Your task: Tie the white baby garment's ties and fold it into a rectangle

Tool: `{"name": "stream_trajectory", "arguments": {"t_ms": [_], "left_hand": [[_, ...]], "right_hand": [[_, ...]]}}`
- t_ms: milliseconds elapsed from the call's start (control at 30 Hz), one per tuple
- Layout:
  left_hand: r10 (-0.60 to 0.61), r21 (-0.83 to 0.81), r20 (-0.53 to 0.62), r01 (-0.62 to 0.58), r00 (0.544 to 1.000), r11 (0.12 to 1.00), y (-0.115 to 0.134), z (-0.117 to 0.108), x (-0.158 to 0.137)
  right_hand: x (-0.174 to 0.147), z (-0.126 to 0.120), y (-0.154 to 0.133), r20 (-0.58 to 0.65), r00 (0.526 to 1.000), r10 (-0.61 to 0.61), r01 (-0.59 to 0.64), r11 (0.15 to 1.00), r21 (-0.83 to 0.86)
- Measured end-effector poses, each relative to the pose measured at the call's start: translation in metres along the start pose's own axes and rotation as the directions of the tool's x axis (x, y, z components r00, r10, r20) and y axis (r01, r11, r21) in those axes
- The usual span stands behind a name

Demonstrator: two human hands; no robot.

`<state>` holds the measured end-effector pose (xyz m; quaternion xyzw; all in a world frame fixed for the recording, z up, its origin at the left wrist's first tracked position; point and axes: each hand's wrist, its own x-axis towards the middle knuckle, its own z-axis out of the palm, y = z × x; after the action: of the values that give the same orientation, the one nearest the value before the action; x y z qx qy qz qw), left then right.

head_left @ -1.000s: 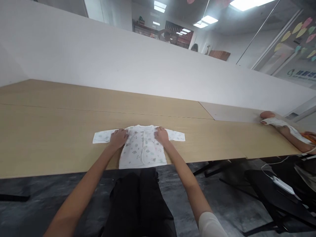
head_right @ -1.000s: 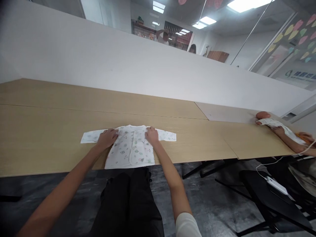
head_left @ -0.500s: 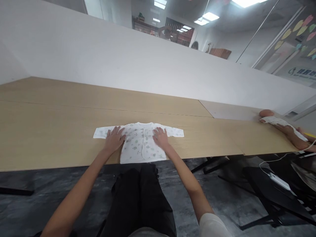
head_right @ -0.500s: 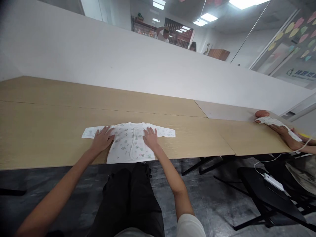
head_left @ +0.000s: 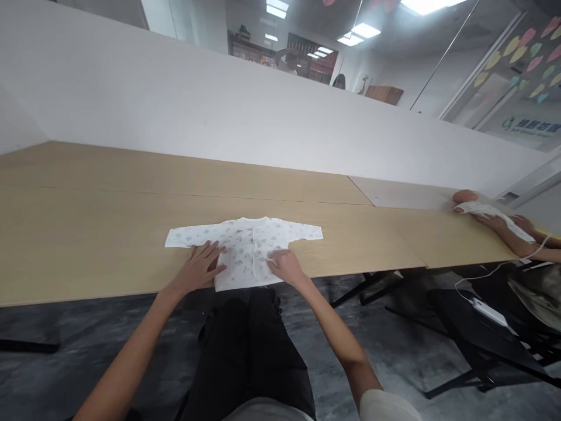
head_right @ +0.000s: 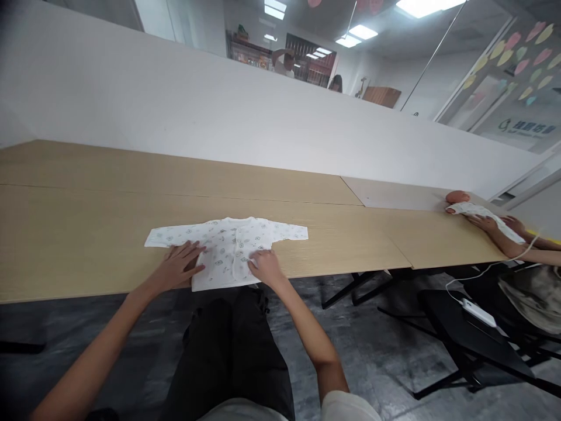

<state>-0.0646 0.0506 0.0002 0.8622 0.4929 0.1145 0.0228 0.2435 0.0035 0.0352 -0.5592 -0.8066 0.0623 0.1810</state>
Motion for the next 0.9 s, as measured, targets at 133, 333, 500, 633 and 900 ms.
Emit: {"name": "stream_trajectory", "arguments": {"t_ms": [133,333,500,633,900], "left_hand": [[0.055,-0.054,-0.079,-0.06,0.995,0.997,0.033,0.007,0.017],[-0.145,-0.182,-0.166,0.114,0.975,0.977,0.073,0.012,0.078],[-0.366,-0.199,-0.062,0.348,0.928,0.916,0.075,0.01,0.133],[-0.429,-0.191,-0.085,0.408,0.899,0.893,0.078,0.017,0.144],[-0.484,-0.296,-0.136,0.431,0.864,0.852,0.078,0.029,0.139]], "right_hand": [[0.069,-0.004,-0.011,0.017,0.983,0.185,-0.186,0.983,0.012],[0.137,0.016,-0.009,0.061,0.923,0.38,-0.383,0.921,0.065],[0.14,0.034,0.001,0.04,0.93,0.367,-0.369,0.921,0.124],[0.136,0.047,0.006,-0.034,0.938,0.346,-0.337,0.928,0.161],[0.131,0.057,0.008,-0.109,0.93,0.35,-0.316,0.916,0.246]]}}
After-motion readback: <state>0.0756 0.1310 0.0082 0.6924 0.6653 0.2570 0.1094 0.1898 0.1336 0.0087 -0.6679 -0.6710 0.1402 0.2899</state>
